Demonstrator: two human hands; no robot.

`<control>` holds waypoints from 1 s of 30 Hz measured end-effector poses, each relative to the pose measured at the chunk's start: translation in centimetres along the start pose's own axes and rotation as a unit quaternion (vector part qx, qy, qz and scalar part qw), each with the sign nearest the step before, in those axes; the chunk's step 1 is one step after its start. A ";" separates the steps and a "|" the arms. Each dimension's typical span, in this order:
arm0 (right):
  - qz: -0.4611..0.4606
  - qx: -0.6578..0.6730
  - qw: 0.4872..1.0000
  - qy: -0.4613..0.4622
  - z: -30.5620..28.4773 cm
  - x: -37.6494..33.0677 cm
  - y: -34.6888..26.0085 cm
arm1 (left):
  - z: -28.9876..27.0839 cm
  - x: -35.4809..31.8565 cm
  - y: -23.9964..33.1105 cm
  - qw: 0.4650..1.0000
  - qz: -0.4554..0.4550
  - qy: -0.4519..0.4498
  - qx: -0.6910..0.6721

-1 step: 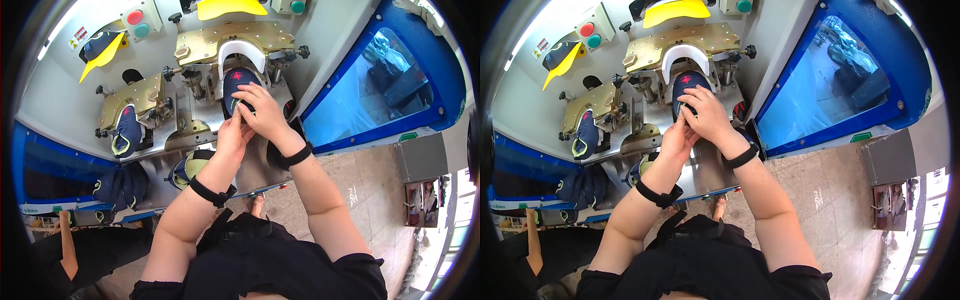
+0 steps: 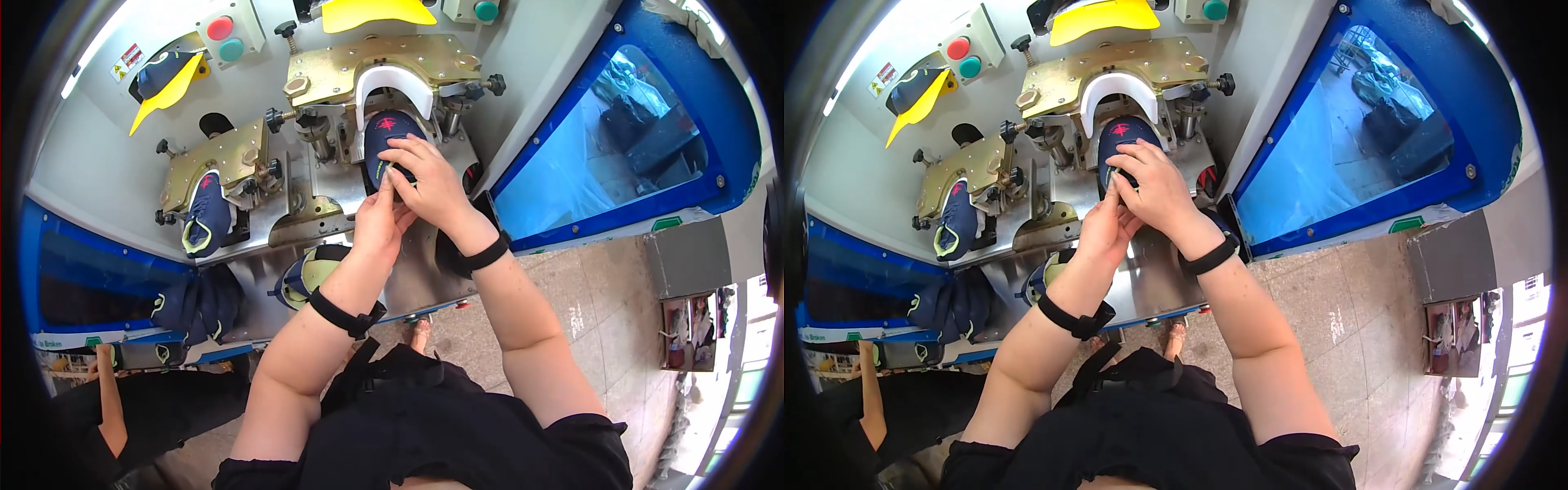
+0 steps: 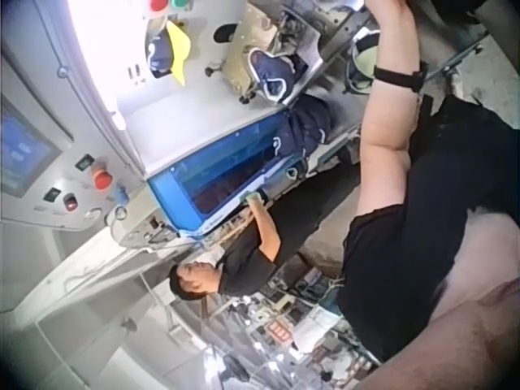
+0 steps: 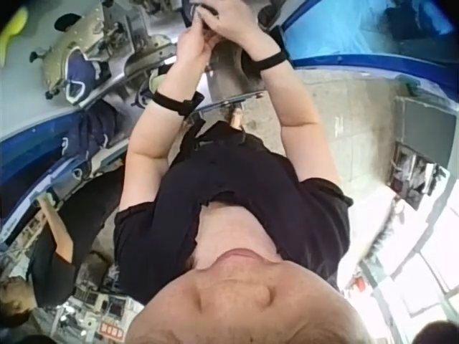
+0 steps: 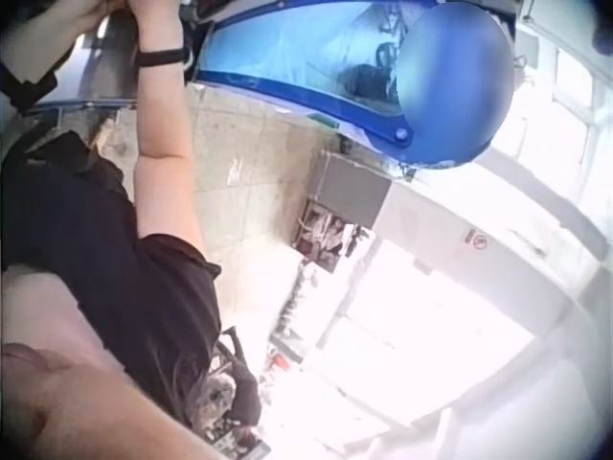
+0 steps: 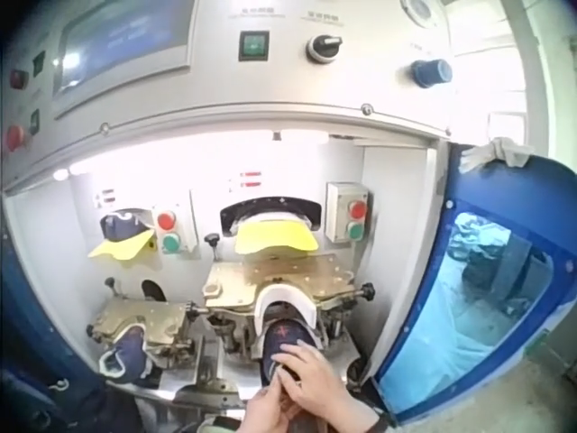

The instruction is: Operate a toe-lasting machine to shape the front part of a shoe upper.

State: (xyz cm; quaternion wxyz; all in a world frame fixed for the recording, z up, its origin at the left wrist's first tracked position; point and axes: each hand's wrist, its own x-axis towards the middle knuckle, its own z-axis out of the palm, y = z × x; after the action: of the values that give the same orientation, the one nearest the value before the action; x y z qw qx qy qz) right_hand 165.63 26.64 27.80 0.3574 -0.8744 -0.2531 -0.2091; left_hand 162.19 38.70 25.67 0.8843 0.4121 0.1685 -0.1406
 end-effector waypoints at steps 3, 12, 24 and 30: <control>-0.002 0.002 1.000 -0.006 -0.1 0.0 0.0 | 0.2 -0.1 -0.1 1.000 -0.005 0.014 -0.013; 0.008 0.002 1.000 0.020 0.4 0.1 -0.3 | -0.3 0.4 0.0 1.000 -0.005 0.011 -0.020; -0.005 -0.010 1.000 0.023 0.7 0.4 -0.8 | -0.5 0.1 1.0 0.997 0.019 0.062 0.034; -0.001 -0.032 0.999 0.006 0.8 0.4 -1.3 | -1.0 0.2 1.0 0.996 0.014 0.059 0.059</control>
State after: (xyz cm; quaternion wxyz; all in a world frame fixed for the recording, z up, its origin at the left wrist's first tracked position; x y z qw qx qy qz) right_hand 165.34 28.21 28.18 0.3307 -0.8838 -0.2453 -0.2223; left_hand 162.53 40.06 25.67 0.8489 0.4733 0.2060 -0.1138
